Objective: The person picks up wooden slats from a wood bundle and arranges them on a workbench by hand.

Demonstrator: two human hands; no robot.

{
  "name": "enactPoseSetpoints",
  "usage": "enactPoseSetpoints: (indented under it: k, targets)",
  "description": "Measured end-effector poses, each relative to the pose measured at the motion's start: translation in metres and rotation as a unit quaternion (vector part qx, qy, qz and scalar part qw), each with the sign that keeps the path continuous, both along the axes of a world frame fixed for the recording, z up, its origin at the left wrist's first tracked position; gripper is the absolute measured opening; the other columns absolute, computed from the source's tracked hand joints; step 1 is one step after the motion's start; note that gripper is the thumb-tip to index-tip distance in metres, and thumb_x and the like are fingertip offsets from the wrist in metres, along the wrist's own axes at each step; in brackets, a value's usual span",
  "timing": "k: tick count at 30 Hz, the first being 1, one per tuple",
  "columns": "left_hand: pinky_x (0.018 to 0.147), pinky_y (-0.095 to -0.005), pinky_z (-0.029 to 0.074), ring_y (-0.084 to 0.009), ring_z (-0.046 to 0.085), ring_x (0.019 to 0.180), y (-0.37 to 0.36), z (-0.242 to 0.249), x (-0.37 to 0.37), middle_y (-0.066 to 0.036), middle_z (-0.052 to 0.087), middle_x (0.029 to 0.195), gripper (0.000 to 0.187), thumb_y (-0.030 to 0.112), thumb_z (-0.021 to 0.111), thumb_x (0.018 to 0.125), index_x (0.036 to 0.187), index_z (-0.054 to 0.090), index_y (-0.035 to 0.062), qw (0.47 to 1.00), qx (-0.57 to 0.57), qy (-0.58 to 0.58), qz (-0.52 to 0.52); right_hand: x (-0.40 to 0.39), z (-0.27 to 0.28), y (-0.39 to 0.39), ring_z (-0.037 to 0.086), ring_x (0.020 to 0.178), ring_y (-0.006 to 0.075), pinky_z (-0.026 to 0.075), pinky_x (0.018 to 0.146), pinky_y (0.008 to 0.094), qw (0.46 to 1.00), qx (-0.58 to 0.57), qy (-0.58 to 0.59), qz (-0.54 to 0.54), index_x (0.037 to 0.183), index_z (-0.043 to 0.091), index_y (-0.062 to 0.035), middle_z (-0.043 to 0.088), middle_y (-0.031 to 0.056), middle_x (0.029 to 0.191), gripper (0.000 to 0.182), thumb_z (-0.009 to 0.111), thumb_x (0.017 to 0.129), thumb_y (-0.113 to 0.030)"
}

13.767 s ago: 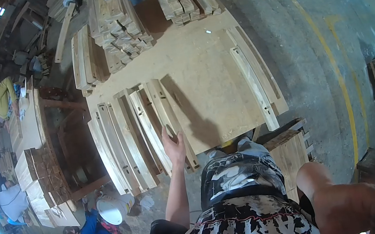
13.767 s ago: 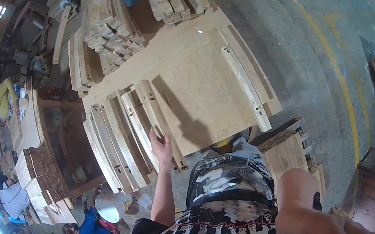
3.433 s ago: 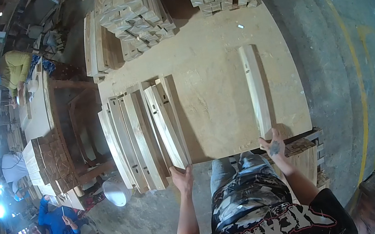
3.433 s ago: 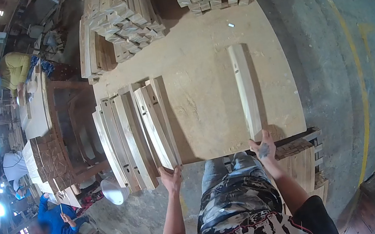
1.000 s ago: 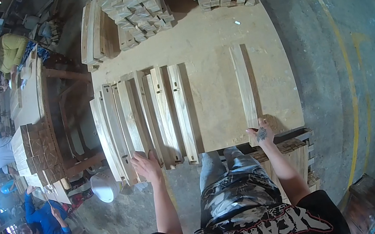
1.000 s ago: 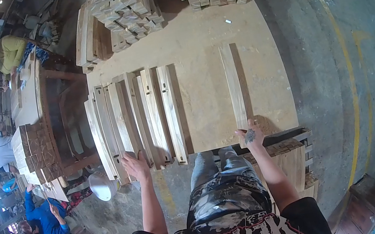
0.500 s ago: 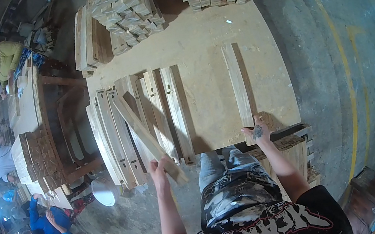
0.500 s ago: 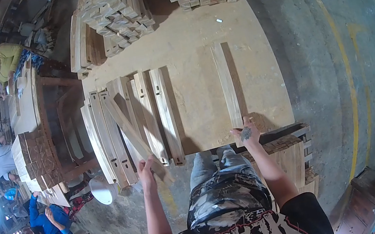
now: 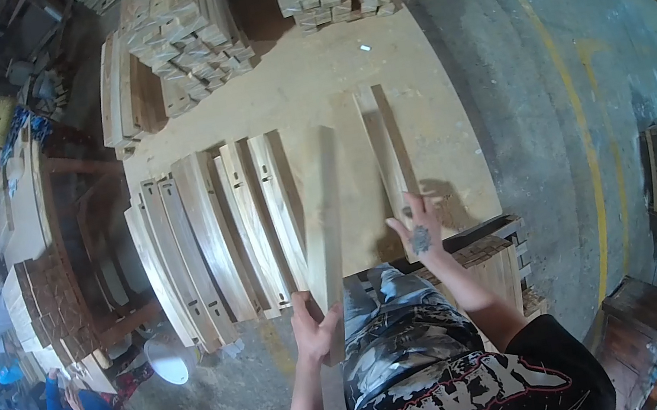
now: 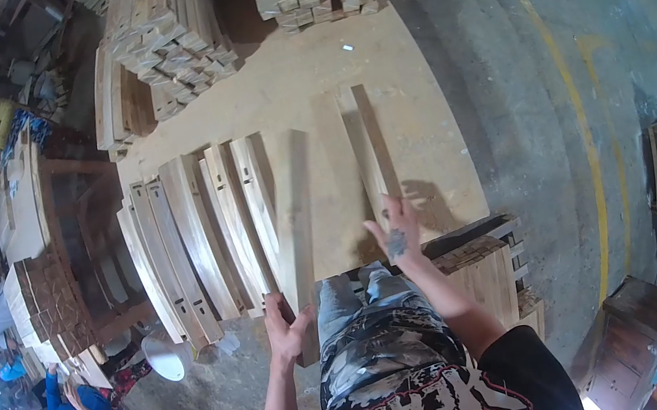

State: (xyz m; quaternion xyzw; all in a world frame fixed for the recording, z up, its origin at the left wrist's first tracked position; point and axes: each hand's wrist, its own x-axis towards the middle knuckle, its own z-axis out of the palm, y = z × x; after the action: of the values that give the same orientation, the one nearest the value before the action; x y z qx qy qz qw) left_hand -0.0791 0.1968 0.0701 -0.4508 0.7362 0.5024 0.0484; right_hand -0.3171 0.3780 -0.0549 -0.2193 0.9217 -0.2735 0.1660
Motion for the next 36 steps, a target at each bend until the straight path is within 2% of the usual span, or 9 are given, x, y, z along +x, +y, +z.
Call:
enactPoseSetpoints:
  k: [3,5,10,16,21,23,26,28,36]
  targets:
    - [0.071,-0.0467,0.053,-0.0428,0.067,0.082,0.011,0.008,-0.016,-0.023,0.065,0.088,0.057,0.033,0.081,0.077,0.113,0.048,0.0023,0.996,-0.022,-0.024,-0.085,0.01,0.014,-0.025,0.055,0.122,0.0295,0.048,0.1,0.0444,0.923,-0.263,-0.279,-0.025,0.143,0.043,-0.0092,0.055,0.0155,0.133,0.067,0.066,0.093,-0.049]
    - [0.071,-0.0482,0.053,-0.0425,0.067,0.084,0.019,0.006,-0.025,-0.023,0.064,0.093,0.058,0.033,0.081,0.077,0.114,0.049,0.0024,0.979,-0.139,0.008,-0.146,0.015,0.051,-0.047,0.056,0.122,0.0241,0.047,0.1,0.0434,0.749,-0.387,-0.53,-0.09,0.141,0.045,-0.0084,0.056,0.012,0.133,0.068,0.059,0.096,-0.057]
    - [0.071,-0.0491,0.053,-0.0393,0.067,0.087,0.019,0.015,-0.043,-0.022,0.061,0.102,0.068,0.04,0.084,0.076,0.12,0.05,0.0011,0.924,-0.321,0.068,-0.196,0.018,0.065,-0.06,0.06,0.114,0.0175,0.05,0.094,0.0379,0.742,-0.351,-0.526,-0.223,0.135,0.051,-0.007,0.058,0.0084,0.128,0.075,0.06,0.091,-0.067]
    - [0.077,-0.0383,0.051,-0.0213,0.063,0.088,0.012,0.025,-0.032,-0.017,0.064,0.101,0.064,0.038,0.08,0.084,0.126,0.054,-0.0027,0.994,-0.032,-0.085,-0.065,0.009,0.081,-0.066,0.063,0.108,0.0148,0.053,0.092,0.037,0.753,-0.358,-0.515,-0.199,0.129,0.053,-0.0087,0.064,0.0065,0.118,0.061,0.064,0.093,-0.057]
    - [0.073,-0.0318,0.05,-0.0137,0.06,0.082,0.003,0.0,-0.014,-0.012,0.068,0.093,0.051,0.044,0.054,0.102,0.115,0.061,-0.0047,0.991,0.126,0.04,0.002,0.007,0.105,-0.076,0.06,0.117,0.015,0.054,0.091,0.0357,0.771,-0.392,-0.491,-0.102,0.138,0.05,-0.0091,0.063,0.0092,0.129,0.059,0.067,0.095,-0.046]
    - [0.063,-0.0306,0.051,-0.0155,0.061,0.067,0.001,-0.016,-0.011,-0.011,0.066,0.08,0.066,0.057,0.032,0.106,0.109,0.062,-0.0024,0.983,0.173,0.063,0.02,0.008,0.101,-0.08,0.059,0.12,0.0162,0.055,0.091,0.0375,0.759,-0.381,-0.522,-0.079,0.14,0.048,-0.0083,0.065,0.0085,0.125,0.06,0.067,0.095,-0.044]
    - [0.054,-0.0327,0.051,-0.0194,0.06,0.056,-0.014,0.01,-0.025,-0.011,0.062,0.071,0.079,0.067,0.022,0.102,0.106,0.062,-0.0005,0.855,0.511,0.05,0.077,0.017,0.092,-0.091,0.062,0.116,0.0188,0.055,0.091,0.0387,0.717,-0.389,-0.573,-0.077,0.138,0.047,-0.0082,0.067,0.0097,0.119,0.057,0.068,0.095,-0.04]
    - [0.048,-0.0334,0.049,-0.0214,0.058,0.05,-0.013,0.014,-0.033,-0.01,0.059,0.065,0.083,0.069,0.016,0.101,0.107,0.062,0.0007,0.848,0.523,0.055,0.066,0.02,0.106,-0.096,0.064,0.111,0.0195,0.055,0.093,0.0383,0.683,-0.398,-0.609,-0.066,0.135,0.048,-0.0071,0.067,0.0115,0.118,0.055,0.069,0.094,-0.037]
    - [0.064,-0.0281,0.043,-0.0078,0.051,0.071,0.011,-0.034,-0.018,0.002,0.06,0.084,0.043,0.038,0.052,0.105,0.125,0.058,0.0006,0.96,0.26,0.051,0.091,0.037,0.073,-0.11,0.067,0.086,0.0203,0.053,0.08,0.0337,0.913,-0.267,-0.288,-0.112,0.132,0.043,0.0007,0.07,0.0126,0.098,0.075,0.078,0.083,-0.044]
